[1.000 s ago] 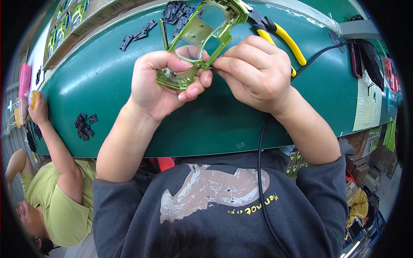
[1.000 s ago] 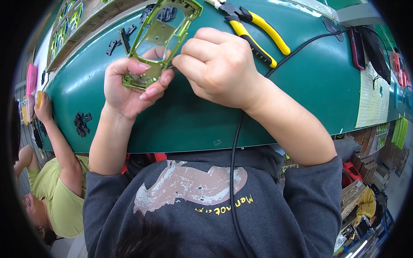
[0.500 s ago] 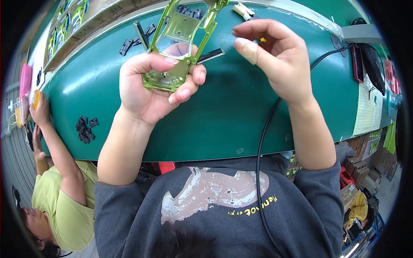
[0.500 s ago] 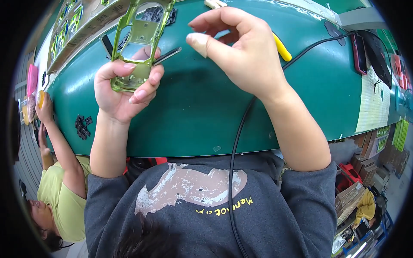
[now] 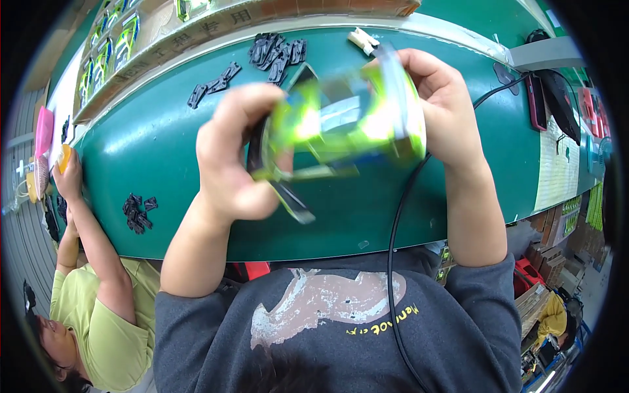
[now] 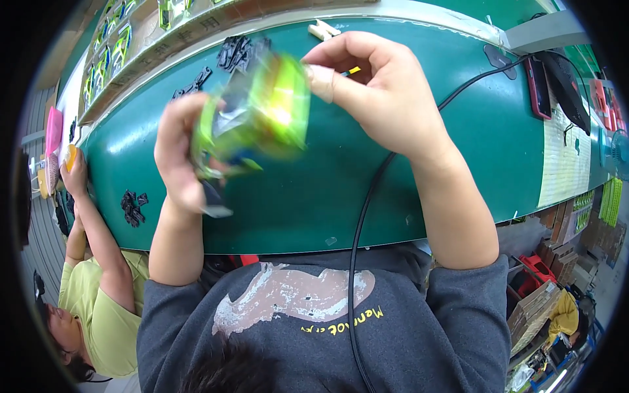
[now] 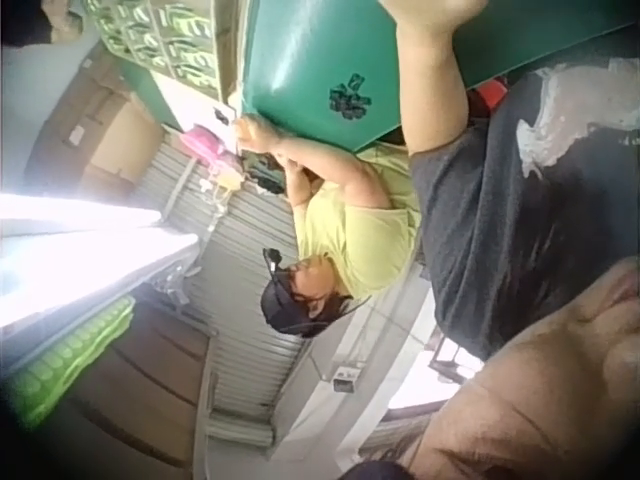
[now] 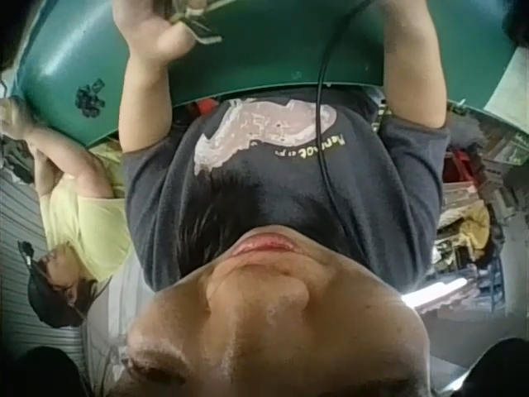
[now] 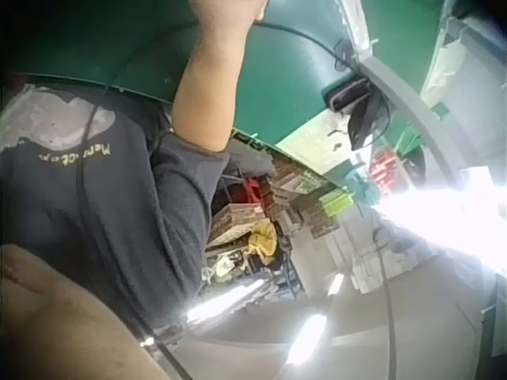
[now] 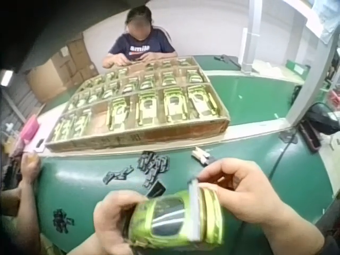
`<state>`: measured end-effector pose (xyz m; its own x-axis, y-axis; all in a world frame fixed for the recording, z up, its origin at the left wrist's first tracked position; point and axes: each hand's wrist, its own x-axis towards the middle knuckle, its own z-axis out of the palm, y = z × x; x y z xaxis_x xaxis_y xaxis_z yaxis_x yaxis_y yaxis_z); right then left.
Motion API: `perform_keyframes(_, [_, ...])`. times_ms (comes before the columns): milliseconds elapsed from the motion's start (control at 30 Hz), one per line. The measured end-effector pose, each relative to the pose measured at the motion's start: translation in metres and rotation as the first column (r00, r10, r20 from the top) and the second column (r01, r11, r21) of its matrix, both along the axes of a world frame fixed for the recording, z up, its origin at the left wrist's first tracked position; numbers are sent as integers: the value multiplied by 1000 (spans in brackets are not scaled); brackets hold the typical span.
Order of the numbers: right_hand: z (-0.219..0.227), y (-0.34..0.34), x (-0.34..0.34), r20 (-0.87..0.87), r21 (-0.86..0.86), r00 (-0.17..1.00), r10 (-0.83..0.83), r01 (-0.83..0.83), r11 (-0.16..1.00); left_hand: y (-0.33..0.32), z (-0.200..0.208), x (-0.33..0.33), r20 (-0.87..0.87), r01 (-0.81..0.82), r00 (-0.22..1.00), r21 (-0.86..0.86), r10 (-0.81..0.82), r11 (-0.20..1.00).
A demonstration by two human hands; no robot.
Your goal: The person assembles toy cars by taking car shells from a tray, inserting small plastic parts into the doors by hand, and pressing the components into place with pliers.
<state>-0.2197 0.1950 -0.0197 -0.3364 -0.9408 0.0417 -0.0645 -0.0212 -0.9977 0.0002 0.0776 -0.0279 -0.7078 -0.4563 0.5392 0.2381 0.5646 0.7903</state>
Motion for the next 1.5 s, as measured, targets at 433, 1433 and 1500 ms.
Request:
perform_keyframes(433, [8, 1, -1, -348, -227, 912, 214, -304, 925, 8, -4, -10, 116, 187, 981, -369, -155, 910])
perform_keyframes(1433, [-2, 0, 2, -324, -195, 901, 289, -362, 911, 10, 2, 2, 220, 240, 955, -179, -199, 954])
perform_keyframes(1500, [-1, 0, 3, -329, -183, 896, 297, -370, 911, 10, 2, 1, 223, 224, 958, -203, -178, 953])
